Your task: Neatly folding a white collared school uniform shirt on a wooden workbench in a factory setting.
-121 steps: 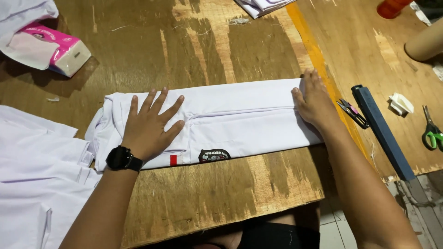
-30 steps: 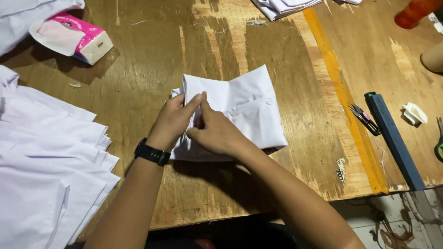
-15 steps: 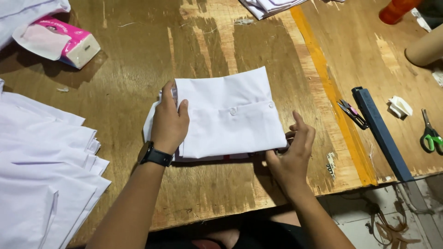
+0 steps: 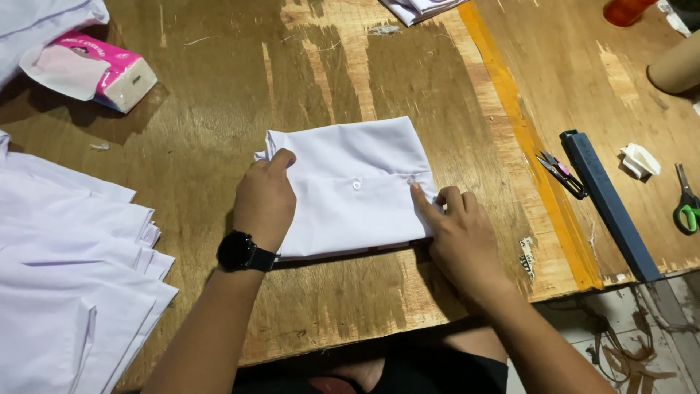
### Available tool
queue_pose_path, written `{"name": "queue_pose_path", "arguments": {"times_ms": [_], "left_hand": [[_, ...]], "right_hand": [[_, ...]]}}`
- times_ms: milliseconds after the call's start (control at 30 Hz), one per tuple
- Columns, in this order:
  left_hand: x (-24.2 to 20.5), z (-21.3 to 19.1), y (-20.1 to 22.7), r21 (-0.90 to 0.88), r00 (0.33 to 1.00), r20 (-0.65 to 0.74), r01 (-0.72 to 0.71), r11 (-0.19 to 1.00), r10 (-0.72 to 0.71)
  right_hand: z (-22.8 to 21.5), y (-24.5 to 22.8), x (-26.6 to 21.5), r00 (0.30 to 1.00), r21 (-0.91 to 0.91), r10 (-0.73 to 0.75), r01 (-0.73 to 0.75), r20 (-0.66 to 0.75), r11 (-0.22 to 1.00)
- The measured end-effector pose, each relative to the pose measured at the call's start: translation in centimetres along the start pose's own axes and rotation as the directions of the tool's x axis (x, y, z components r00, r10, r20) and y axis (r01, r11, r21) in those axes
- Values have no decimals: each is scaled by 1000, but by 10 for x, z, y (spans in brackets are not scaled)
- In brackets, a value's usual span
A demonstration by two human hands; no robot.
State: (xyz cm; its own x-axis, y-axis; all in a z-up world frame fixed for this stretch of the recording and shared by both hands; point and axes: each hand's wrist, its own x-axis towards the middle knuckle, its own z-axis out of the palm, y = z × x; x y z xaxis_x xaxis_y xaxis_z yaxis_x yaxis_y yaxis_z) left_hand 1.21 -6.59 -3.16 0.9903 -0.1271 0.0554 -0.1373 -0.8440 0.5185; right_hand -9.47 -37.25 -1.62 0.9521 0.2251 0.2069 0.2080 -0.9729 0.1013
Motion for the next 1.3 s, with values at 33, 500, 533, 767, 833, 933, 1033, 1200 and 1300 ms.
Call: {"name": "queue_pose_path", "arguments": {"times_ms": [33,500,533,767,833,933,1033,1200,1300], "left_hand": [[1,-1,-1,-1,1000,-6,-1,1000,1],[-13,-19,-3,66,997,14,-78,995,77],[-10,-21,-6,67,997,9,-74,995,73],[-5,-23,-23,148,989,36,-149,978,145],[-5,-24,-21,166,988,48,-154,974,148],[-8,-26,-17,161,989,51,-143,976,137],[-9,-25,-19,187,987,42,-162,969,157],[-26,-40,10,498,936,-178,-180,848,304],[-26,-35,43,565,808,-282,-296,770,518]], "right_hand": [[-21,9,10,1000,-2,-2,2,-5,1000],[53,86,199,852,897,-295,-441,433,44],[57,88,204,851,898,-301,-438,431,46],[20,84,195,743,778,-315,-422,591,465],[-1,73,189,752,730,-274,-372,599,574],[0,63,180,824,499,-113,-222,555,837],[-11,49,150,877,371,-47,-153,479,916],[-14,28,55,993,724,-27,-68,119,687],[-15,3,-1,999,663,13,14,-35,748]]}}
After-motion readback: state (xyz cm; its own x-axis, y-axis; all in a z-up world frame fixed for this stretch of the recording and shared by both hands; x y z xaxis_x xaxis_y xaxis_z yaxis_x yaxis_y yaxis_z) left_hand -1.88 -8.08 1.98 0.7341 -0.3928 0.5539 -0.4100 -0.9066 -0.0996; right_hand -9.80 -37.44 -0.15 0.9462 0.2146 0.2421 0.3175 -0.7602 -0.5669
